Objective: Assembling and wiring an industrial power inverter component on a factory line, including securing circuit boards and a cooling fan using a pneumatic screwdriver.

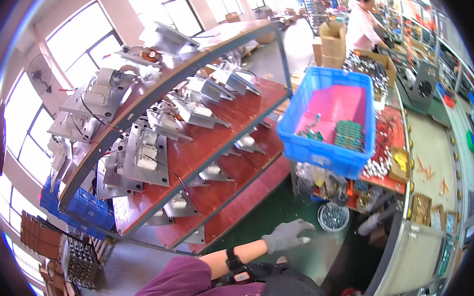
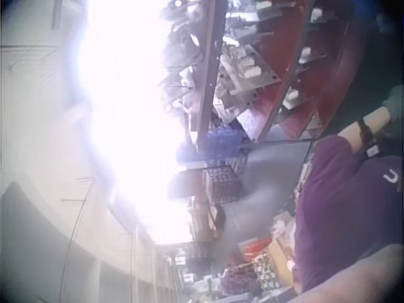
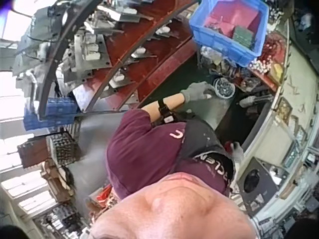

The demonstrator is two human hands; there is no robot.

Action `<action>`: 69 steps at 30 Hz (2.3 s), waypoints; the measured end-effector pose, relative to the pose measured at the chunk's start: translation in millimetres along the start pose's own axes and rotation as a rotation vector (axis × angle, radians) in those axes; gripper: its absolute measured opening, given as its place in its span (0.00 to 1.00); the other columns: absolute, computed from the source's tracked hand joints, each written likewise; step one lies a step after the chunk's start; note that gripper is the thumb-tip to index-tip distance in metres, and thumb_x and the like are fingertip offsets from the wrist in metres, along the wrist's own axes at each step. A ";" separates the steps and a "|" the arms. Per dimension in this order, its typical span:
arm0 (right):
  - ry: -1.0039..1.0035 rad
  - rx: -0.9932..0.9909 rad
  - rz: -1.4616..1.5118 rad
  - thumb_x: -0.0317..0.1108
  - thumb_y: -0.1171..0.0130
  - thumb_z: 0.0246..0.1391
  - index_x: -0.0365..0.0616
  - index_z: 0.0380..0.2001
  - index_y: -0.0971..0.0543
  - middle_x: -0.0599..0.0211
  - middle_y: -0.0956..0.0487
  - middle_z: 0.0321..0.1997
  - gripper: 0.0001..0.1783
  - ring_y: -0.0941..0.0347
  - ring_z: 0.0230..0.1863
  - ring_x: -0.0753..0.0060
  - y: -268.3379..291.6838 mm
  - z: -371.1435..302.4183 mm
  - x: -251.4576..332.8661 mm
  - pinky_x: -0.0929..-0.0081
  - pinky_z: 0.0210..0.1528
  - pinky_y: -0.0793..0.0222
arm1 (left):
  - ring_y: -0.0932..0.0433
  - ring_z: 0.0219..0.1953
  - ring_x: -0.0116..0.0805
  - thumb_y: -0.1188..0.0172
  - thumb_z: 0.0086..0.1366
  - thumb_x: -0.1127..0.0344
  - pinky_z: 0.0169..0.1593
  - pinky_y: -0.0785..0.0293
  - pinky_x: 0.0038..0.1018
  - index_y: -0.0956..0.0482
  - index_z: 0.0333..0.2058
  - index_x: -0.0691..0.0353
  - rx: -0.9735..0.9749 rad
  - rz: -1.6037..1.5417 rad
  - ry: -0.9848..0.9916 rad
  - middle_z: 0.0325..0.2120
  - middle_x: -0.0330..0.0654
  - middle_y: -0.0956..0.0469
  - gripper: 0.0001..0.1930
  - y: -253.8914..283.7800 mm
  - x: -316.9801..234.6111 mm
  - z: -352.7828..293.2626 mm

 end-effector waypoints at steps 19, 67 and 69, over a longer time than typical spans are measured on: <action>1.496 -0.526 0.252 0.48 0.43 0.49 0.42 0.48 0.29 0.49 0.23 0.38 0.27 0.25 0.41 0.52 335.7 231.6 839.9 0.63 0.44 0.32 | 0.24 0.40 0.43 0.42 0.57 0.52 0.42 0.27 0.33 0.24 0.42 0.59 -1.401 0.457 0.471 0.39 0.45 0.24 0.19 351.8 109.9 -270.5; 1.438 -0.844 -0.314 0.42 0.39 0.19 0.53 0.14 0.28 0.73 0.38 0.13 0.12 0.41 0.13 0.69 303.9 -47.2 436.8 0.70 0.15 0.51 | 0.28 0.46 0.42 0.47 0.60 0.58 0.54 0.32 0.40 0.38 0.52 0.66 -0.487 -1.501 -0.404 0.40 0.47 0.31 0.25 318.8 -67.9 -56.9; 1.401 -0.963 -0.335 0.42 0.40 0.25 0.48 0.16 0.27 0.68 0.34 0.15 0.13 0.38 0.15 0.61 320.3 -63.1 406.8 0.66 0.18 0.46 | 0.27 0.47 0.47 0.49 0.57 0.63 0.54 0.31 0.44 0.38 0.52 0.70 -0.241 -1.682 -0.416 0.44 0.52 0.30 0.25 285.6 -109.2 -45.3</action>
Point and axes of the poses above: each hand's wrist, its own z-axis towards the middle knuckle, its own y-axis out of the back of the hand, x = y × z, the point moved 9 cm from there along z, towards the middle knuckle
